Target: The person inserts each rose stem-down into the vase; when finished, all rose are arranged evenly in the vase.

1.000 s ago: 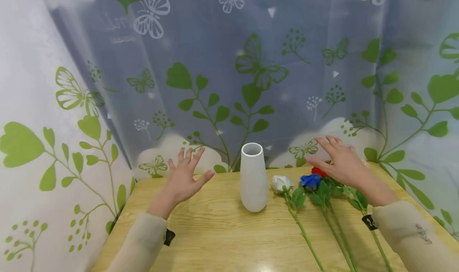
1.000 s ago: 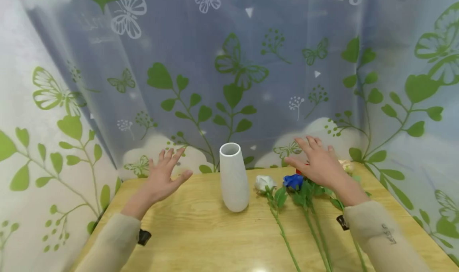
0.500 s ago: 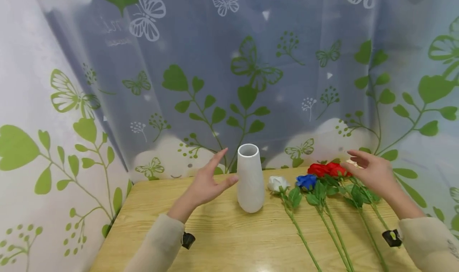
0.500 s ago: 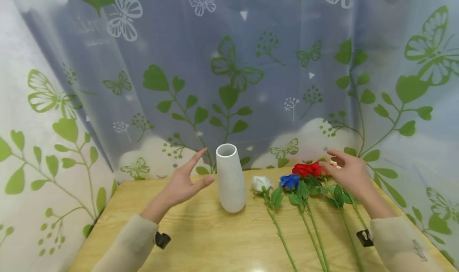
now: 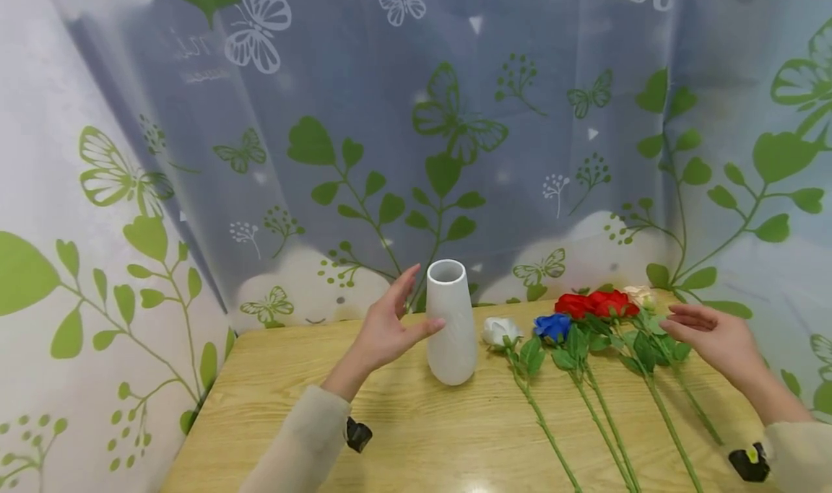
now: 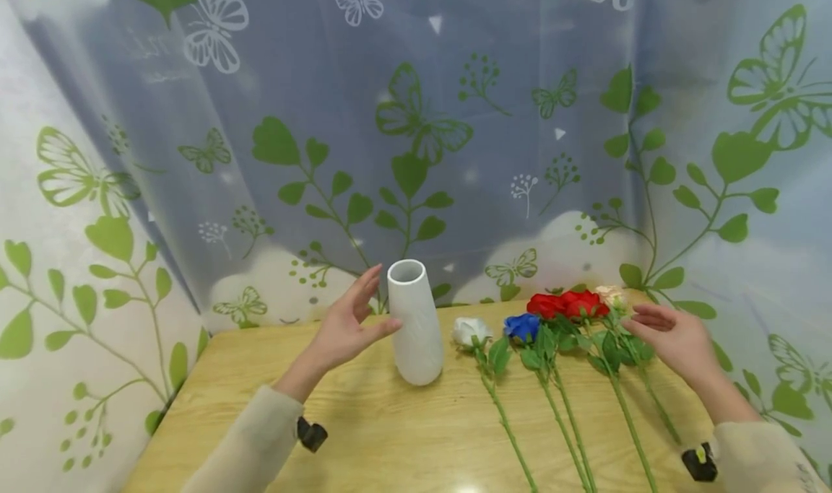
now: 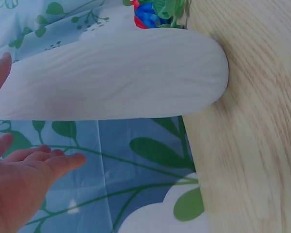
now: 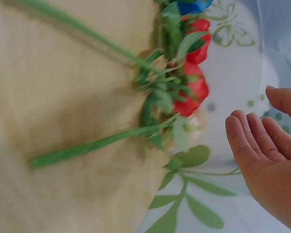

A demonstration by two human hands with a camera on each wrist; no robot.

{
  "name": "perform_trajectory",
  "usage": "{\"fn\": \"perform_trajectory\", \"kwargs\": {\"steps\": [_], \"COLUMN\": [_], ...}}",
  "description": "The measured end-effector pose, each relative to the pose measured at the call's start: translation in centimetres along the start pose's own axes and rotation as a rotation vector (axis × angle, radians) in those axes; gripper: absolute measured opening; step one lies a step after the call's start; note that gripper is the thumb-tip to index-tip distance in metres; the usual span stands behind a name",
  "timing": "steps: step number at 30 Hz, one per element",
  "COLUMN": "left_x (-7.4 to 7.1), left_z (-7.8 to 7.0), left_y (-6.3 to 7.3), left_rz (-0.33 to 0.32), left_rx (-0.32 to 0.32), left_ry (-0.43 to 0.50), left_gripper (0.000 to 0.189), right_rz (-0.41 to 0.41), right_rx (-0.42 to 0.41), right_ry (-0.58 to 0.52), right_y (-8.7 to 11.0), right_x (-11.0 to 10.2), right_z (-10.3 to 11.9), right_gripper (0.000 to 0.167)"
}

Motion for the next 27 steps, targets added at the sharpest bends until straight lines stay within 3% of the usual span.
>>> {"fn": "perform_trajectory", "kwargs": {"steps": [9,17,21,27], "left_x": [0.7,1.3,1.4,1.5], "left_z": [0.2,-0.1,-0.2,-0.1], "left_y": [-0.7,-1.3,-1.4,-1.4], "left_rz": [-0.029,-0.002,0.003,0.000], "left_rx": [0.016,0.081,0.101,0.103], "left_ry": [0.088,0.135,0.179,0.174], "left_gripper": [0.092,0.087,0.085,0.083], "right_rz": [0.077,0.104,0.113,0.129], "right_rx": [0.072,0.133,0.141,0.206], "right_ry": [0.009,-0.020,-0.082,-0.191], "right_y": [0.6,0.9,1.2,1.3], "right_x": [0.1,0.4,0.8,1.3], "right_z": [-4.1,-6.2,-6.7,-7.9], "right_gripper": [0.062,0.068,0.070,0.071]}}
Point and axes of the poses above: each hand's wrist, its own y-axis away from the middle knuckle, its own x-axis out of the palm, z = x × y, the point moved 6 cm from there along -y, towards the middle knuckle, and after that the axes turned 6 degrees about z, right-handed, at the moved point
